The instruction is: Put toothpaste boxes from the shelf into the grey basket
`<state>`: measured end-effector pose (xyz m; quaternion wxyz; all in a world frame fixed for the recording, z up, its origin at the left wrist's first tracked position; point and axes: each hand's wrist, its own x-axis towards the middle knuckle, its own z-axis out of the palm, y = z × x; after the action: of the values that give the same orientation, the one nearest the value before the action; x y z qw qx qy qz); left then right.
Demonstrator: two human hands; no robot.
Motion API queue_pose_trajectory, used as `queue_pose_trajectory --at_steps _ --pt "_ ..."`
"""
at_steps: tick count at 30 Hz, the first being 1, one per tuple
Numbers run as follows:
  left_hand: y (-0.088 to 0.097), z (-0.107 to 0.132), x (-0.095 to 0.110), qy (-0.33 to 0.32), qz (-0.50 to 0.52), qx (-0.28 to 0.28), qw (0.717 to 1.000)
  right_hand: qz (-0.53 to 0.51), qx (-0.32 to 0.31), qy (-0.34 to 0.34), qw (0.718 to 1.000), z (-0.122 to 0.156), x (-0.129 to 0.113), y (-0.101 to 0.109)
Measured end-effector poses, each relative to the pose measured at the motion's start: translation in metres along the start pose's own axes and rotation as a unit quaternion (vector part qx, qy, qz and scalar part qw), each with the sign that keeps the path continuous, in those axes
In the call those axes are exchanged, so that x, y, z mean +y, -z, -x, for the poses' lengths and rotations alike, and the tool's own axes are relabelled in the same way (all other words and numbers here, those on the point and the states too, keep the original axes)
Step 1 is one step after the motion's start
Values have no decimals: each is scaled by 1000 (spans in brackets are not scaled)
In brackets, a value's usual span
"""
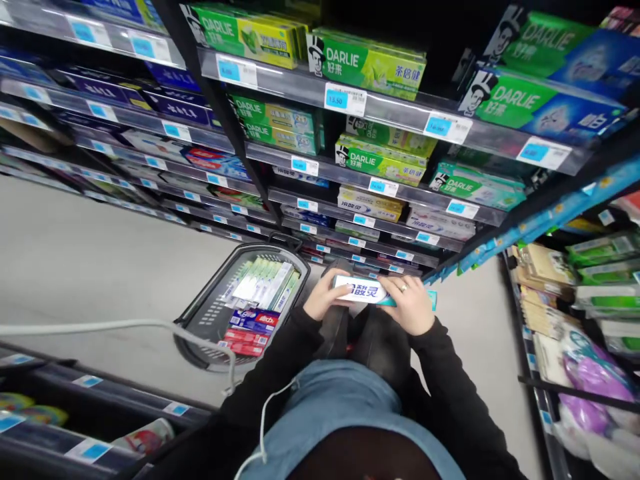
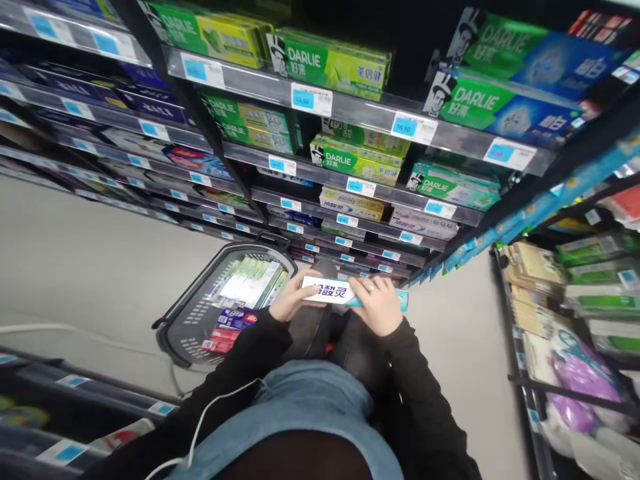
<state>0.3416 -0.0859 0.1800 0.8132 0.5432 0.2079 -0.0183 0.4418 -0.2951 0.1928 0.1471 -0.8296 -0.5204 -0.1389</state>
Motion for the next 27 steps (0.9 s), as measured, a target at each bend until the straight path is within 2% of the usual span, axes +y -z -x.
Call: queue_pose_trajectory --at_steps 3,6,9,12,14,18,19,21,23,24,27 --pt "-2 34 17 -22 16 -5 1000 -9 25 -74 997 20 -16 39" --pt "-4 68 28 -52 33 -11 998 -64 116 -170 976 52 -30 70" --pt "-5 94 33 -90 40 -28 995 -156 208 -217 941 78 -50 86" --pt "-7 109 35 -166 33 -27 985 -221 278 -213 910 88 -65 90" --pt "-8 115 37 -229 26 -23 973 -274 298 -219 888 89 -70 91" --pt "-9 123 42 -323 9 -52 945 -439 221 -235 838 90 -65 86" --pt "-9 124 43 -341 3 -63 938 -457 218 -240 828 89 -64 83" --pt "-8 125 43 -372 -8 -78 925 -470 258 -262 802 85 -62 73" --pt "-8 122 43 -400 -15 -83 913 -513 280 -303 753 77 -63 62" --pt "-8 120 42 -410 -19 -84 908 -552 266 -330 718 73 -64 56" --pt "-10 110 40 -430 -34 -99 897 -670 187 -408 591 65 -65 44"
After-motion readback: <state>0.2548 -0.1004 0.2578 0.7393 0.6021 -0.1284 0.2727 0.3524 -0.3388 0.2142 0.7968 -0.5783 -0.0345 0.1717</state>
